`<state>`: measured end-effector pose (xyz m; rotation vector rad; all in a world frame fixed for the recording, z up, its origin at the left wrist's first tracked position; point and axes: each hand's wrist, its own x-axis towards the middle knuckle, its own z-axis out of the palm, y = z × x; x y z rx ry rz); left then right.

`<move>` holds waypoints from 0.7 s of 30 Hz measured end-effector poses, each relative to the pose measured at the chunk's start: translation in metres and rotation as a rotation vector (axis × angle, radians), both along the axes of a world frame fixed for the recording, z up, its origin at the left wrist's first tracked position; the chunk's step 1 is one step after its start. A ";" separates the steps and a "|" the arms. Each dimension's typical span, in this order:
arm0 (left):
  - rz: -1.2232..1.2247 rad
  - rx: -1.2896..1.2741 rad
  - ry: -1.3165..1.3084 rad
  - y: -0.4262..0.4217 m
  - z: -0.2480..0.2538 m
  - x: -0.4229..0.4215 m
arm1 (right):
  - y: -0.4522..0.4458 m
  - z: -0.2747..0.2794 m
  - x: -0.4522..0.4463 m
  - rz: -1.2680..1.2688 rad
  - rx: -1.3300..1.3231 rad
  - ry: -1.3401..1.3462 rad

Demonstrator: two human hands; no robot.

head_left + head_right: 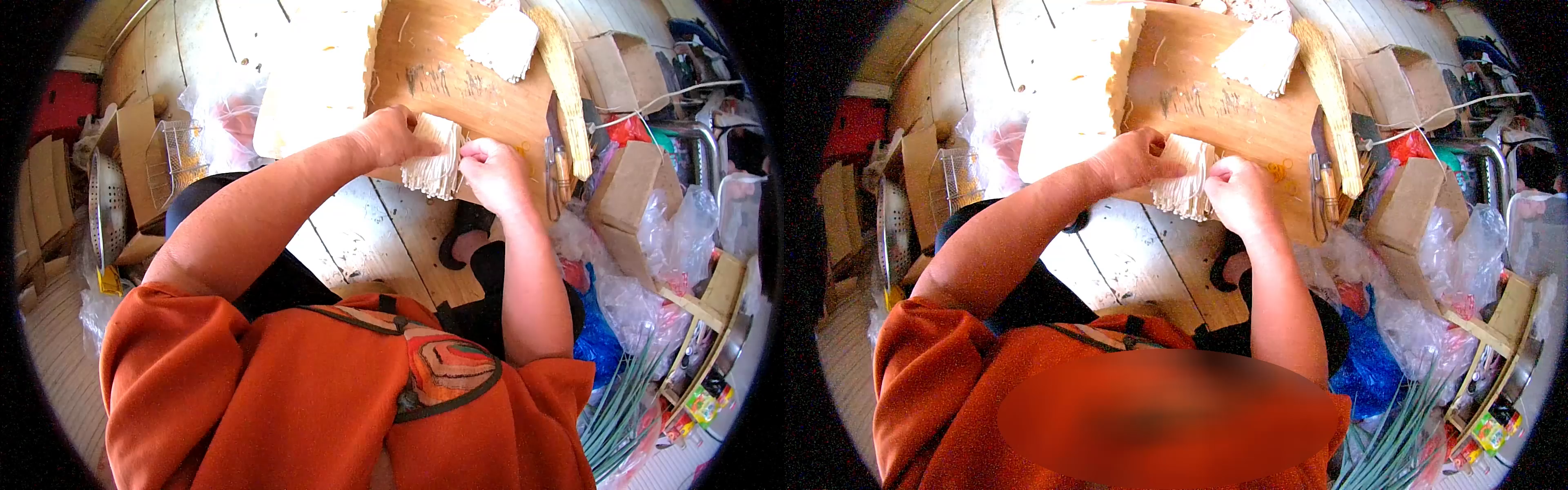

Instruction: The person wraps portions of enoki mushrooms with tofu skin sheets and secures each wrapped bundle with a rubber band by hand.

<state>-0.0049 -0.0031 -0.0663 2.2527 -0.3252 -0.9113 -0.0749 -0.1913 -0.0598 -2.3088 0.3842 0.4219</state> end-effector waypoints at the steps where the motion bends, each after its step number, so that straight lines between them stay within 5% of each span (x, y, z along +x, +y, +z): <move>1: 0.069 -0.079 0.137 -0.001 0.005 0.000 | 0.000 0.001 0.000 -0.021 0.001 0.013; 8: 0.292 -0.362 0.513 -0.007 0.017 -0.004 | -0.005 0.018 0.000 0.001 -0.087 0.141; 15: 0.201 -0.518 0.535 -0.018 0.019 -0.013 | -0.012 0.035 0.000 0.086 -0.136 0.232; 21: 0.163 -0.394 0.415 -0.021 0.017 -0.011 | -0.017 0.039 -0.001 0.102 -0.204 0.249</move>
